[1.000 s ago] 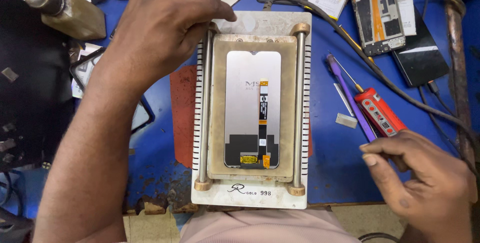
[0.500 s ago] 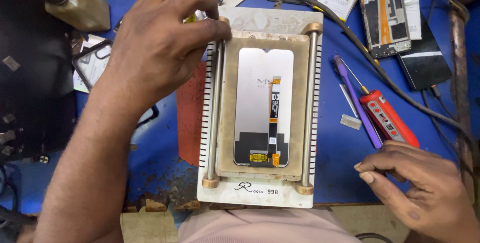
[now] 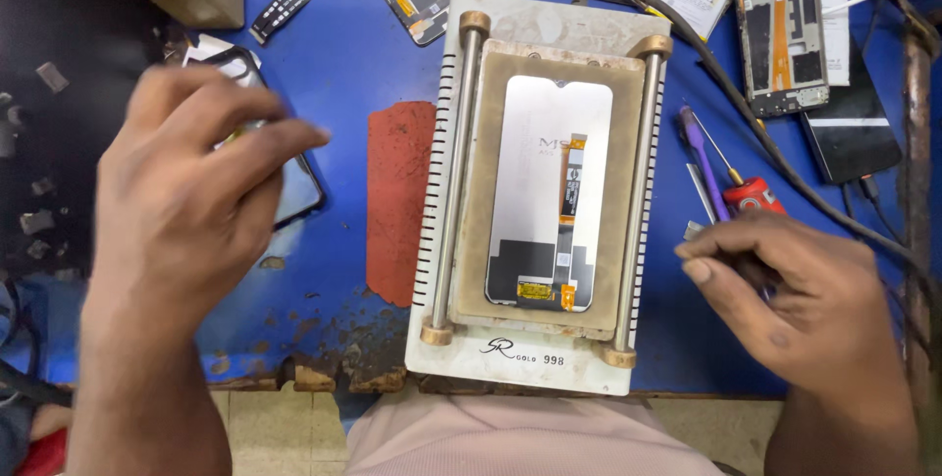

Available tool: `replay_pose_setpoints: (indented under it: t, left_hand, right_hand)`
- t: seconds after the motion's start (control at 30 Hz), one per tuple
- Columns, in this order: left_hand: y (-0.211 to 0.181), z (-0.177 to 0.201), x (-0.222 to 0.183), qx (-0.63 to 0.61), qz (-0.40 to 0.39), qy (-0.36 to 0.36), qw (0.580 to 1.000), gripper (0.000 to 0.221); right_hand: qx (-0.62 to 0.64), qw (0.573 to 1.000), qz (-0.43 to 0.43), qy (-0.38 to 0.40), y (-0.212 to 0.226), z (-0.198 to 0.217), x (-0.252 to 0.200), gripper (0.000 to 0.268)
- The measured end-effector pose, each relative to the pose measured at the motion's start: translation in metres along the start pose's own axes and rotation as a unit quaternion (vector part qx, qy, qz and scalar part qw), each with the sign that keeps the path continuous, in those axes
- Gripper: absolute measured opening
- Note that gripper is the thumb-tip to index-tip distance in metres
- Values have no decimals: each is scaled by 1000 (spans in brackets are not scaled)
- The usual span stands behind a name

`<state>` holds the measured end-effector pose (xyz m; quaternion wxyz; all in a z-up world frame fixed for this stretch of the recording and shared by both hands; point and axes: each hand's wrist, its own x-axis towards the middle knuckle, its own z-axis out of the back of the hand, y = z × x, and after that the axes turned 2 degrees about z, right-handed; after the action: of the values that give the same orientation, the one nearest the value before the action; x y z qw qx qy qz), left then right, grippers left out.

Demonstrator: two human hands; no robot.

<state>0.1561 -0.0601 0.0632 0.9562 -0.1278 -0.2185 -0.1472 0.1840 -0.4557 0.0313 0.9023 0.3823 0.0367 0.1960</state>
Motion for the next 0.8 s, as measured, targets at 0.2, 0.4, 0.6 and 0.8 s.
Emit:
replay_pose_setpoints:
  t: [0.2,0.4,0.6,0.8]
  left_hand:
    - [-6,13,-54,-10,107,-1,994,28]
    - [-18,6,-66,-97,100,-2,990,23]
    - [-39,-6,-52,-179,45,3,983,24]
    - [-48,-8,-47,-201,13,4,979,20]
  right_hand:
    - [-5,999,41,-3,23,-12,14,11]
    - [0,1000,12,-1,3,1,-14,11]
    - [69,996,-57,-19,-58,27,-74,10]
    - [23,999,-38,14,-88,49,-91,11]
